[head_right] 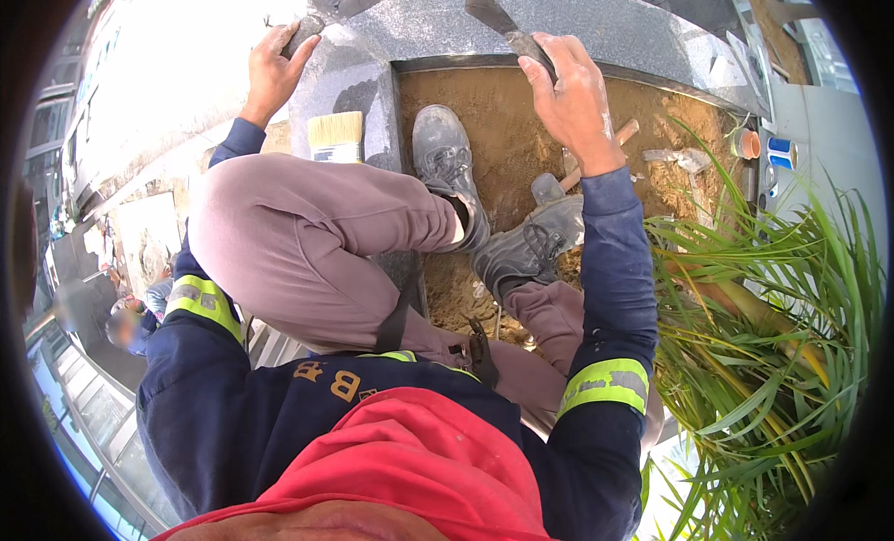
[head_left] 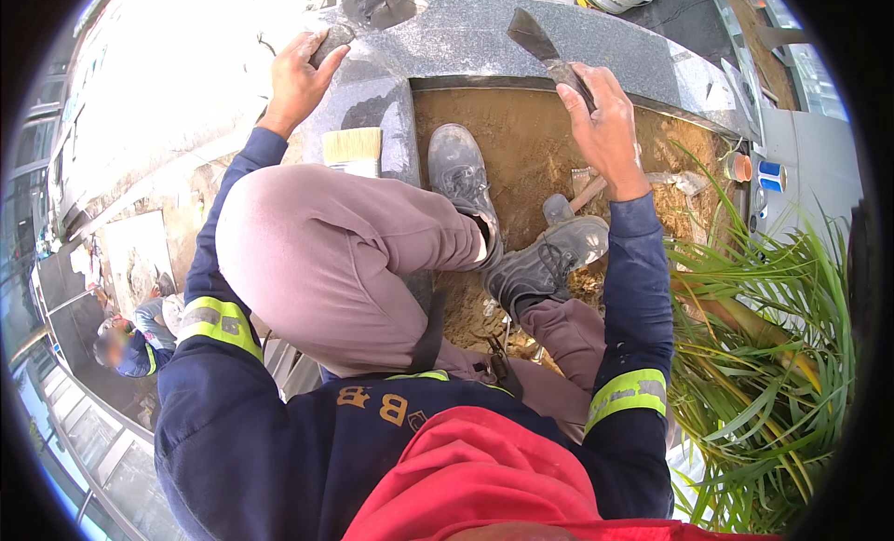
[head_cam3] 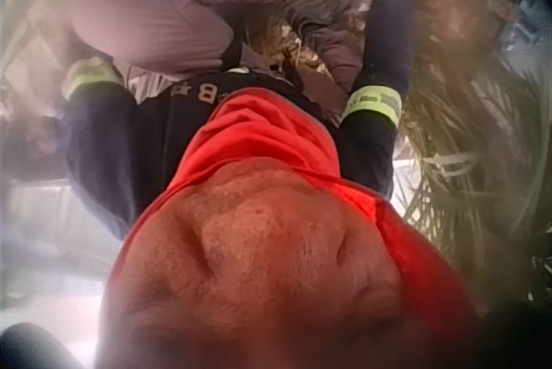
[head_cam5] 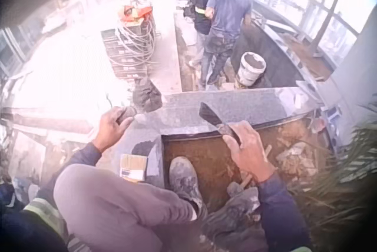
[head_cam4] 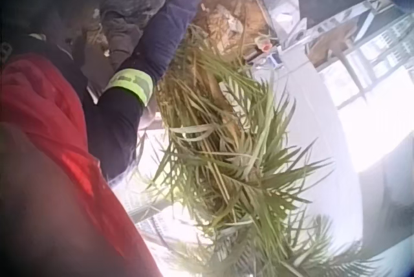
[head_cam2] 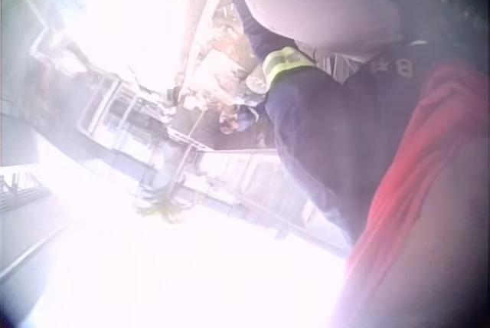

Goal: The person scoops mortar from a bucket and spreads it onto a stone slab using a trowel and a smaller hand tool. They smooth the mortar along the edges and surface of the slab while squatting on the ground.

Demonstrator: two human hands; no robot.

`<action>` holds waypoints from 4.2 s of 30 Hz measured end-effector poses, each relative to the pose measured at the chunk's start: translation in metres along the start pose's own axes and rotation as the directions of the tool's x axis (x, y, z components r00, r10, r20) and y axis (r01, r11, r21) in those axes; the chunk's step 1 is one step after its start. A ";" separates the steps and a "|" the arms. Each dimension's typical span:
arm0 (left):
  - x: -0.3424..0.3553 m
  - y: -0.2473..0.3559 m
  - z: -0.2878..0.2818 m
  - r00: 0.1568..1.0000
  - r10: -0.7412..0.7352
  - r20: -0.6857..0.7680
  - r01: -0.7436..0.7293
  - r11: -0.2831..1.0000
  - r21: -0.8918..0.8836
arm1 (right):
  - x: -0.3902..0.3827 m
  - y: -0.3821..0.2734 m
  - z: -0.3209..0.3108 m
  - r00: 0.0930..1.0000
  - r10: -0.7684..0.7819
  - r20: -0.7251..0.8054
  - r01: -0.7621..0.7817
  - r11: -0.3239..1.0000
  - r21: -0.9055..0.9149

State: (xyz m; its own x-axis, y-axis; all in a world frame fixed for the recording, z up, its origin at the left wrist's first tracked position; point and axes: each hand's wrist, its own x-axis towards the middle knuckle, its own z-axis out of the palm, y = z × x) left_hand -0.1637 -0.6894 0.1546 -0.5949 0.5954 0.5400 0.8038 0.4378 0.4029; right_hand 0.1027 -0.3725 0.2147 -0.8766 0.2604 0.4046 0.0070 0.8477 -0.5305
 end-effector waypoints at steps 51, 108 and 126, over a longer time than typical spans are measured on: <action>-0.128 -0.072 0.093 0.929 -0.322 -0.182 0.350 0.923 0.159 | -0.013 0.059 0.168 0.906 0.168 0.388 -0.203 0.978 0.052; -0.127 -0.074 0.094 0.926 -0.322 -0.197 0.354 0.921 0.159 | -0.019 0.102 0.161 0.992 -0.089 0.088 0.120 0.878 -0.463; -0.127 -0.076 0.093 0.931 -0.293 -0.218 0.333 0.926 0.178 | -0.039 0.123 0.120 0.973 0.140 0.185 -0.024 0.854 -0.519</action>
State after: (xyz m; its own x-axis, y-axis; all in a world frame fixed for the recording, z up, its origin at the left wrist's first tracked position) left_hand -0.1492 -0.7354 -0.0136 -0.7900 0.2797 0.5457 0.5471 0.7234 0.4212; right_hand 0.0799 -0.3340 0.0438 -0.9406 0.2865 0.1819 0.2770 0.9578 -0.0762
